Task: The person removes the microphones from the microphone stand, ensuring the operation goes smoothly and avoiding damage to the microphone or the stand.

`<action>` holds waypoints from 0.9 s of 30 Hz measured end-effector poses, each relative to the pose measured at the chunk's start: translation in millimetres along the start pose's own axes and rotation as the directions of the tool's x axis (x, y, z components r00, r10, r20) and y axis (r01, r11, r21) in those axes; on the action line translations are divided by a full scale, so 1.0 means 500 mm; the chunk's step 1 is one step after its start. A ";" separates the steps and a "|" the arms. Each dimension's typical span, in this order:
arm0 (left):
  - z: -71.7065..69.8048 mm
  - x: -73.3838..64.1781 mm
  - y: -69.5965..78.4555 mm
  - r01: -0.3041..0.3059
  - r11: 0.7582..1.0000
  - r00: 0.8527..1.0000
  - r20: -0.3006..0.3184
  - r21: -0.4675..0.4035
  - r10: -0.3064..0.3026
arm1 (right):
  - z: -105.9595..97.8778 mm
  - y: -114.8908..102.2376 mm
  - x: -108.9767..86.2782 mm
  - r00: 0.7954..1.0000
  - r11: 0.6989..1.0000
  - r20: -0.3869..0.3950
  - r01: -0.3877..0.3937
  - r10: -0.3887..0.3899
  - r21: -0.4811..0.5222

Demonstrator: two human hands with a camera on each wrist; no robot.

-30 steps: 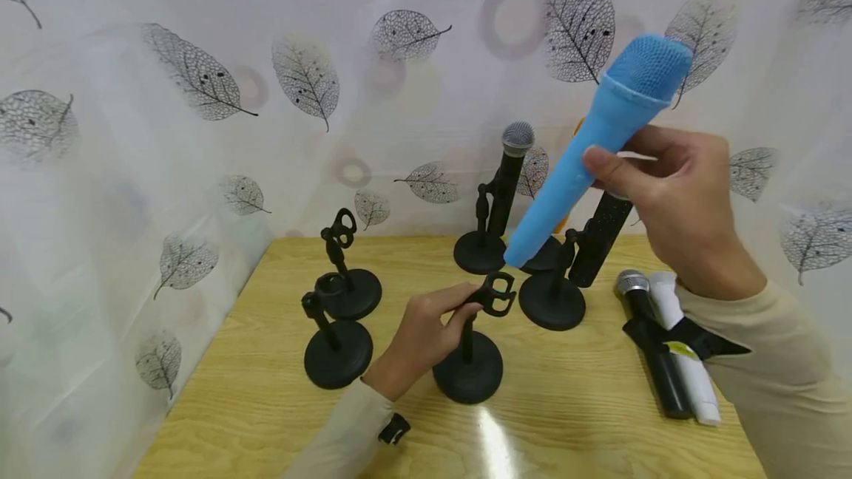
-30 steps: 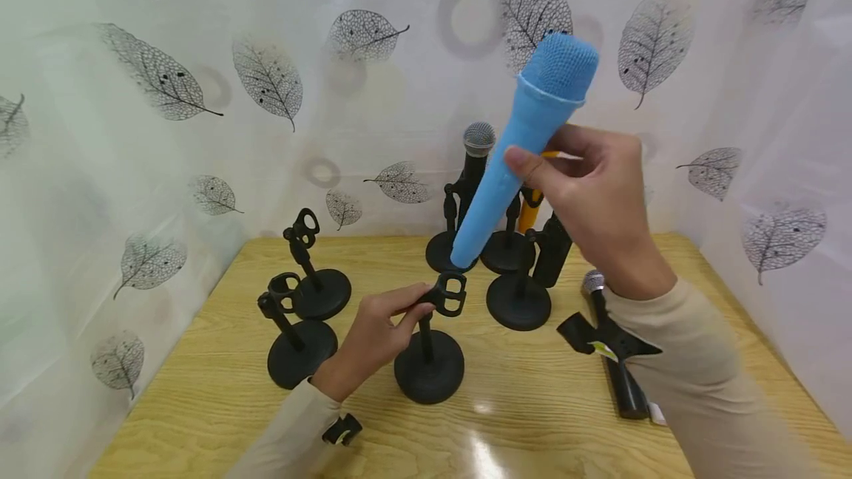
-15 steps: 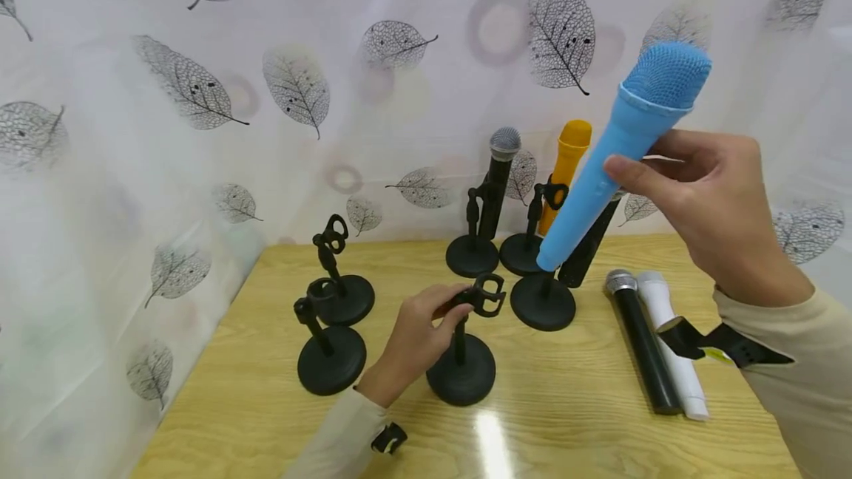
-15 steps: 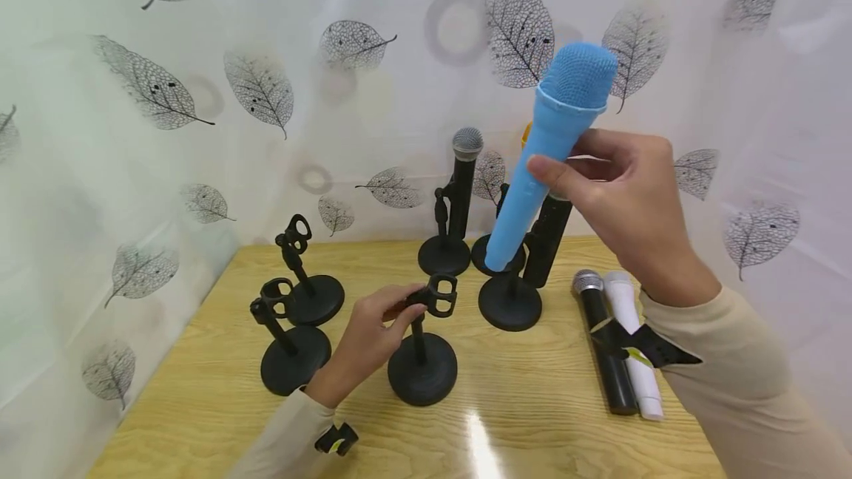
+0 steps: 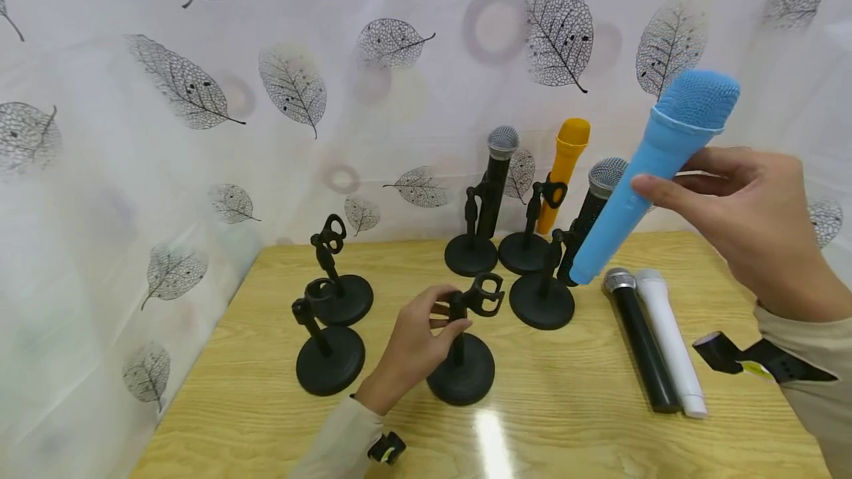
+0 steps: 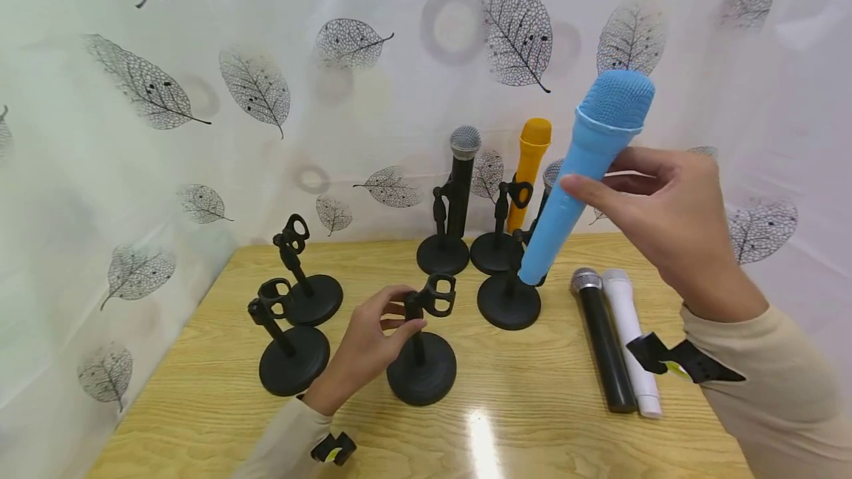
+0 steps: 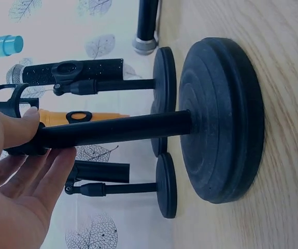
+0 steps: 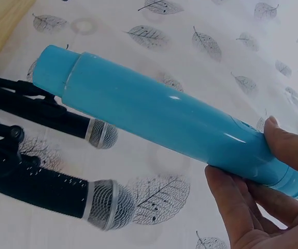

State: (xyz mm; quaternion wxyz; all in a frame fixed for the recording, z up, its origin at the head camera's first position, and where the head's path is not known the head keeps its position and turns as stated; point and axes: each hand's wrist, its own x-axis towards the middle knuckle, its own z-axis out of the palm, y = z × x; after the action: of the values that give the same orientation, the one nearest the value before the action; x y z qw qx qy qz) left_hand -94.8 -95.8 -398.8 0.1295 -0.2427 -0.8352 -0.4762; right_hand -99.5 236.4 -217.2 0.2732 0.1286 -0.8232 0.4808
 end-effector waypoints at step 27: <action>-0.015 0.044 -0.042 0.056 0.998 0.993 -0.109 0.006 -0.055 | -0.031 0.123 -0.040 0.983 0.983 0.022 -0.180 0.181 -0.031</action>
State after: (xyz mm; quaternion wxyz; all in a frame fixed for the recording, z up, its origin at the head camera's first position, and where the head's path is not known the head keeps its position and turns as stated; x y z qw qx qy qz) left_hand -124.8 -105.2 -400.4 0.1625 -0.1925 -0.8356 -0.4881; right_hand -107.1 279.6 -267.0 0.2201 0.0555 -0.8417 0.4899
